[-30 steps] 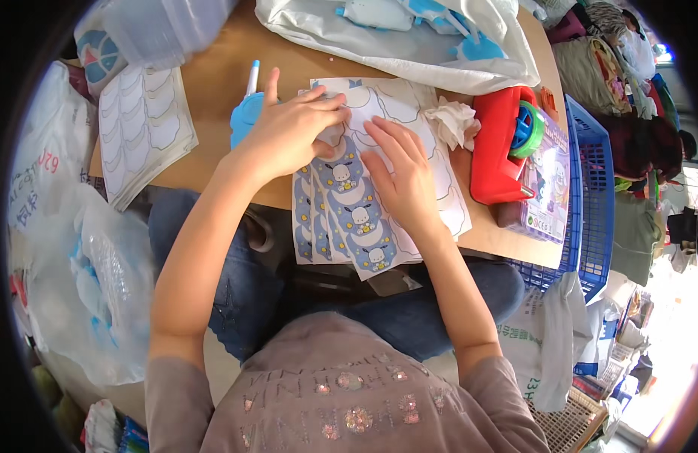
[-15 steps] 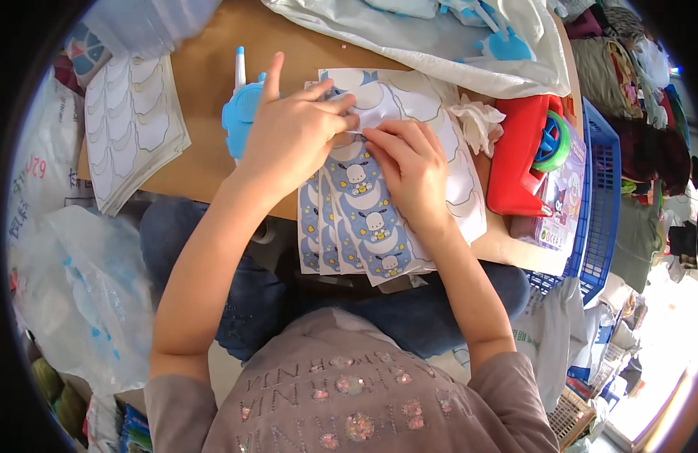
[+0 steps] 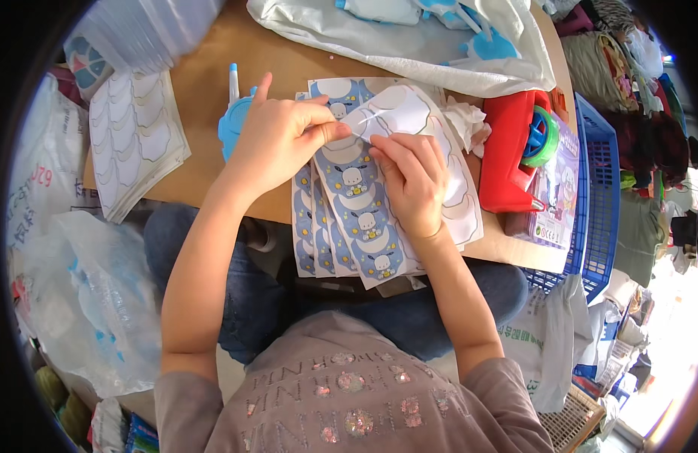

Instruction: Applying decorative character stickers to plastic toy walkie-talkies.

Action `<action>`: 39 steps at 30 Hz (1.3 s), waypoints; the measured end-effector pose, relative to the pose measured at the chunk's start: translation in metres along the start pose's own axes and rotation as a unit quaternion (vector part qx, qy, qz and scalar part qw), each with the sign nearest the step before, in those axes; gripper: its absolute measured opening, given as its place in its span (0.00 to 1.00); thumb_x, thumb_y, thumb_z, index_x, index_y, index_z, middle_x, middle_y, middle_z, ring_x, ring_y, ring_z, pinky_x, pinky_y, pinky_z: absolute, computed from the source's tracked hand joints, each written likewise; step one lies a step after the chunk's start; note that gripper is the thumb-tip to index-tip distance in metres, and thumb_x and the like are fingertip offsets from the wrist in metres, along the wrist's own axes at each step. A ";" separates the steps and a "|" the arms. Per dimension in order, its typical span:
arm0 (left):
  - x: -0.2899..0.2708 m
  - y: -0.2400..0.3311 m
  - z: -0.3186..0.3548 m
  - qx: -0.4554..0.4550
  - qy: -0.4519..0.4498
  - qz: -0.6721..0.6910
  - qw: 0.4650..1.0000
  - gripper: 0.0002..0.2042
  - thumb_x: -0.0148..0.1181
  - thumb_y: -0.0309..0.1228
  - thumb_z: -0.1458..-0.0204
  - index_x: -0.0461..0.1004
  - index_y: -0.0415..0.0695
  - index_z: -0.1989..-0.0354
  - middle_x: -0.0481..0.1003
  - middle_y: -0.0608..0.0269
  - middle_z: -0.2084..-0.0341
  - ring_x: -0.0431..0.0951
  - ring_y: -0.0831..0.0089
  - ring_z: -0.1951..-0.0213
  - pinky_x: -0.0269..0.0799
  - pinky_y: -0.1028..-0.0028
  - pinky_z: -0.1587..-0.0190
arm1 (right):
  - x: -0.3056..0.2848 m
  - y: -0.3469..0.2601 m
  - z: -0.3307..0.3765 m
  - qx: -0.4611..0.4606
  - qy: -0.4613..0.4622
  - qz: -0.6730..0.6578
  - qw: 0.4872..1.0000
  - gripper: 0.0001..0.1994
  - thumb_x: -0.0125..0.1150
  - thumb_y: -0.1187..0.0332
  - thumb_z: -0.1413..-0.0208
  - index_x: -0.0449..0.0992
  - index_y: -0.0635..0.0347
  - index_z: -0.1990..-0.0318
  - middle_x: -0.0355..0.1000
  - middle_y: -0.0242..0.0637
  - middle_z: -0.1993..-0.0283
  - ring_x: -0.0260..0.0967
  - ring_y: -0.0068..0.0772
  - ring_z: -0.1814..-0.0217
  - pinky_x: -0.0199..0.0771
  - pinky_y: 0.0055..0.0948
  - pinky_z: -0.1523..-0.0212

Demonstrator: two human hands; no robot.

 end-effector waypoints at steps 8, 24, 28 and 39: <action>-0.003 0.012 0.003 0.087 0.025 -0.100 0.991 0.22 0.66 0.39 0.51 0.74 0.52 0.46 0.70 0.68 0.40 0.63 0.68 0.35 0.40 0.45 0.32 | 0.004 0.007 -0.001 0.051 -0.036 0.015 0.998 0.08 0.67 0.71 0.54 0.79 0.53 0.64 0.73 0.29 0.64 0.70 0.34 0.63 0.68 0.32 0.63; 0.021 0.011 0.014 0.038 -0.054 -0.194 0.979 0.42 0.74 0.52 0.71 0.70 0.50 0.41 0.67 0.72 0.38 0.61 0.68 0.33 0.32 0.40 0.30 | -0.002 -0.005 -0.003 -0.027 -0.227 0.076 0.970 0.20 0.61 0.79 0.59 0.79 0.53 0.54 0.74 0.32 0.55 0.73 0.39 0.53 0.74 0.34 0.54; 0.021 0.011 0.015 0.035 -0.057 -0.210 0.975 0.45 0.73 0.54 0.73 0.68 0.50 0.40 0.65 0.71 0.36 0.56 0.66 0.31 0.32 0.41 0.30 | -0.011 -0.012 0.000 -0.052 -0.272 0.065 0.959 0.22 0.59 0.84 0.57 0.79 0.55 0.52 0.74 0.38 0.48 0.74 0.42 0.49 0.78 0.35 0.55; 0.020 0.049 0.031 0.008 0.006 -0.205 0.979 0.42 0.71 0.37 0.61 0.59 0.35 0.36 0.63 0.48 0.38 0.57 0.59 0.32 0.49 0.56 0.32 | -0.007 -0.023 0.030 0.063 -0.228 -0.002 0.972 0.35 0.60 0.78 0.48 0.54 0.66 0.32 0.46 0.57 0.28 0.64 0.55 0.38 0.68 0.42 0.41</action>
Point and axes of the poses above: each hand's wrist, its own z-axis away from the middle knuckle, its own x-axis out of the palm, y = z × x, the point moved 2 cm from there along -z, towards the middle knuckle
